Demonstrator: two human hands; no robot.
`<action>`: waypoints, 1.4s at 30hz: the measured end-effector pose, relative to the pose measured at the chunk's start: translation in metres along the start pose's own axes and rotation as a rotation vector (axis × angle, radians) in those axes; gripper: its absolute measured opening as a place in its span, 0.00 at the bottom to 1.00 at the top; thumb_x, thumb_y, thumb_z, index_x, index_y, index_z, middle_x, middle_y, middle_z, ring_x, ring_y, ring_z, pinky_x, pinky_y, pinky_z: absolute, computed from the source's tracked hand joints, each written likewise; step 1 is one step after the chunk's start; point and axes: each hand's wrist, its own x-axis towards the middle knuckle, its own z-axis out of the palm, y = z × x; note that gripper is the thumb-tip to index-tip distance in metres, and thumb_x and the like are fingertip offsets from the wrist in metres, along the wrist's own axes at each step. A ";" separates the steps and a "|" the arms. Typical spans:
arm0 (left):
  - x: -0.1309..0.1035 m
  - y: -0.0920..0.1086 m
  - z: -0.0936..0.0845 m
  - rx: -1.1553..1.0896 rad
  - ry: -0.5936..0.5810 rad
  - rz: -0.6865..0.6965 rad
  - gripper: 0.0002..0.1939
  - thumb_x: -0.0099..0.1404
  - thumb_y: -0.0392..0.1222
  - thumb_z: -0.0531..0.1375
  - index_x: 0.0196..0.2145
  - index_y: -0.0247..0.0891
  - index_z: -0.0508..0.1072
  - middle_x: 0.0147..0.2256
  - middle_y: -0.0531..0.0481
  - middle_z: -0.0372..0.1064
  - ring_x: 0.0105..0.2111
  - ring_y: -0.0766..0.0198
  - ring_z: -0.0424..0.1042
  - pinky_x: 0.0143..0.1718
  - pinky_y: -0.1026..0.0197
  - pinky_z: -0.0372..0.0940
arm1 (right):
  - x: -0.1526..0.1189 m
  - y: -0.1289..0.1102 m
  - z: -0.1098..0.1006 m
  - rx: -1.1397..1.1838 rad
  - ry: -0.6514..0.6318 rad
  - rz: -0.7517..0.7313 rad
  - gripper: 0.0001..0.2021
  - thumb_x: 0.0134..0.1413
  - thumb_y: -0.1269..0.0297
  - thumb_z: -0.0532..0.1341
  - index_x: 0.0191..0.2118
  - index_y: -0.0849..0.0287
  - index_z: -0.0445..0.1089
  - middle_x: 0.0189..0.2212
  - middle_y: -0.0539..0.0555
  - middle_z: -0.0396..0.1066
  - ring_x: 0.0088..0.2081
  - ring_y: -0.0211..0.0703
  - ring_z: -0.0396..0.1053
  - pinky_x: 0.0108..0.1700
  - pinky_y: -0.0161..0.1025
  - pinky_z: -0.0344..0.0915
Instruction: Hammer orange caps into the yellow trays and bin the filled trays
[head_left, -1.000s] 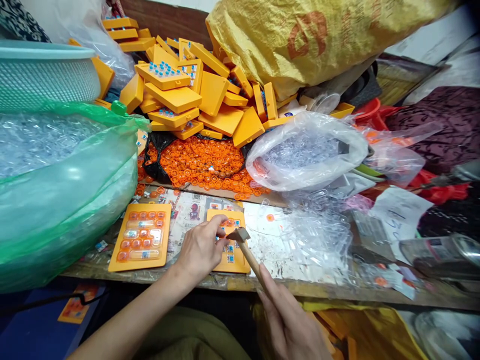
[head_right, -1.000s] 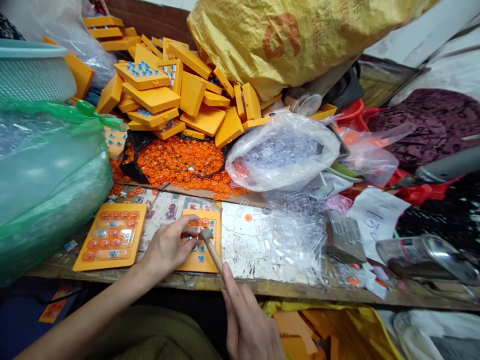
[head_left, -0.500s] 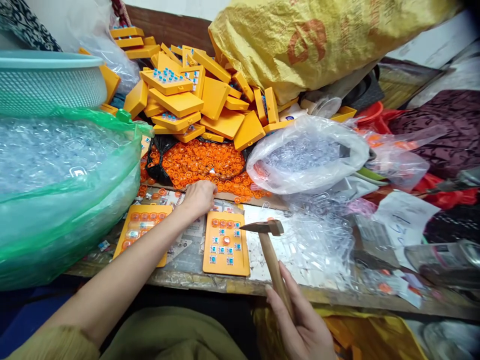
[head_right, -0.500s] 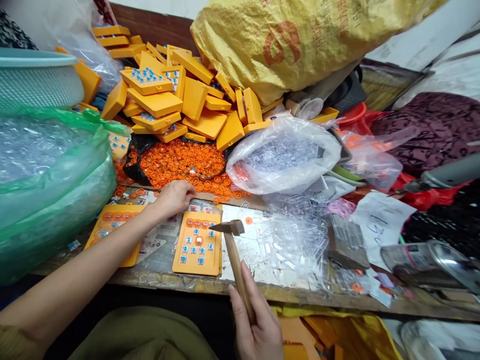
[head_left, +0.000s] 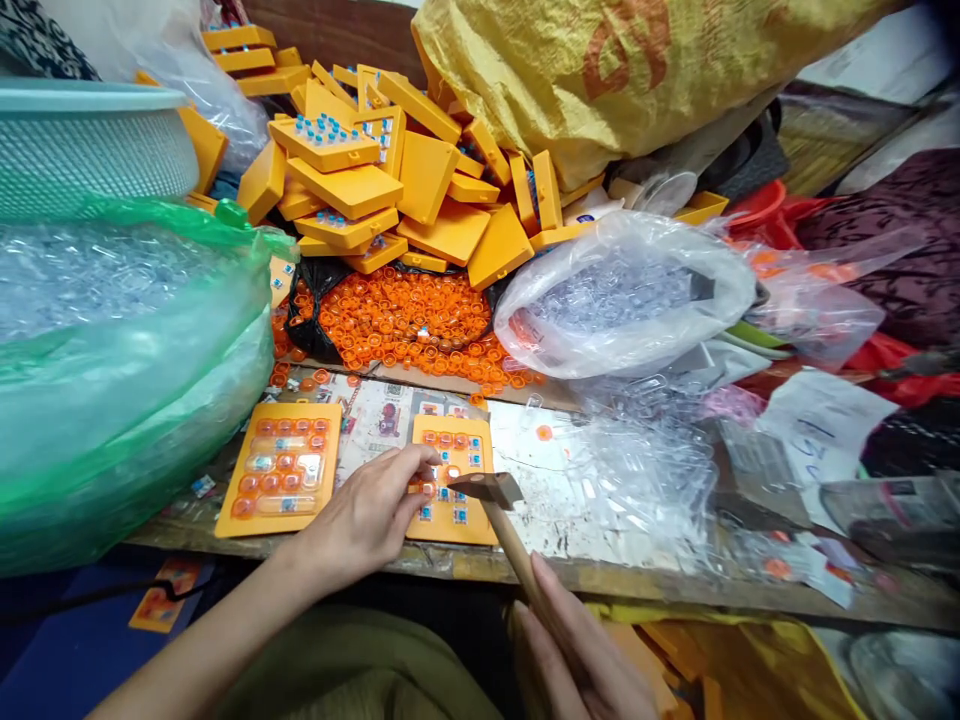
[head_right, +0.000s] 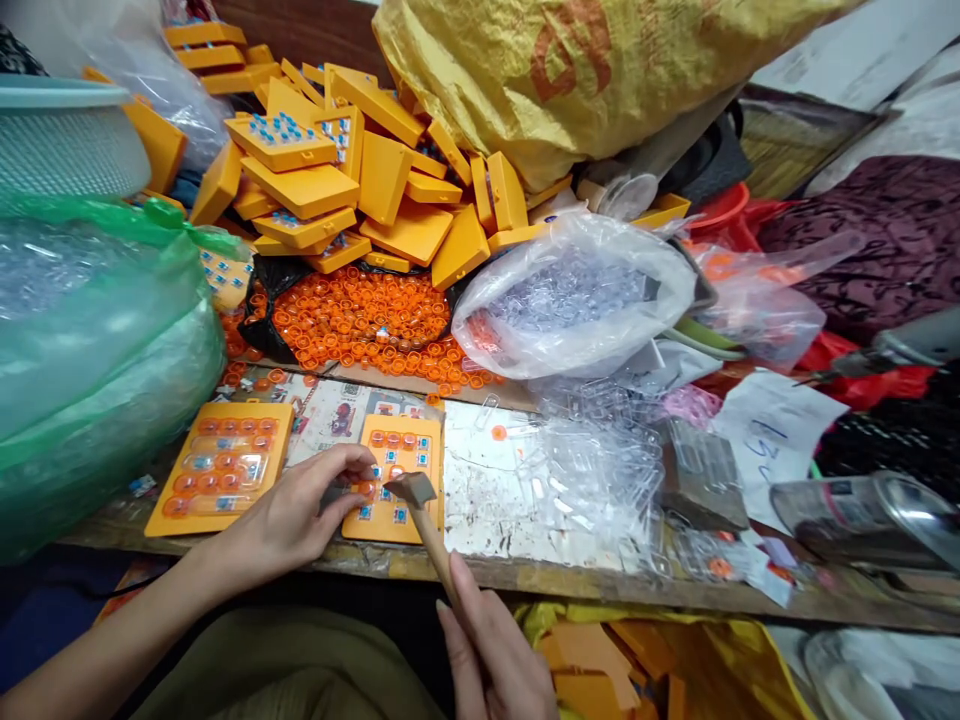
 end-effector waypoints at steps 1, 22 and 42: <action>0.000 -0.002 0.002 0.002 0.008 0.002 0.12 0.65 0.34 0.53 0.46 0.41 0.62 0.39 0.46 0.71 0.40 0.60 0.72 0.42 0.58 0.68 | -0.001 -0.003 0.002 0.001 0.011 0.003 0.20 0.57 0.69 0.59 0.55 0.50 0.69 0.47 0.51 0.75 0.45 0.43 0.75 0.47 0.31 0.70; 0.124 -0.019 -0.019 0.383 0.192 -0.119 0.11 0.59 0.30 0.56 0.36 0.38 0.76 0.38 0.45 0.75 0.44 0.57 0.72 0.48 0.58 0.65 | 0.017 -0.011 0.003 0.061 0.228 0.403 0.21 0.54 0.54 0.62 0.52 0.54 0.72 0.51 0.51 0.72 0.51 0.48 0.71 0.59 0.41 0.61; 0.073 0.001 -0.019 0.271 0.123 -0.077 0.14 0.58 0.34 0.58 0.42 0.38 0.75 0.38 0.47 0.76 0.39 0.59 0.75 0.44 0.58 0.68 | 0.005 0.008 -0.001 0.003 0.133 0.235 0.18 0.52 0.59 0.63 0.50 0.54 0.74 0.48 0.52 0.74 0.46 0.49 0.75 0.49 0.38 0.71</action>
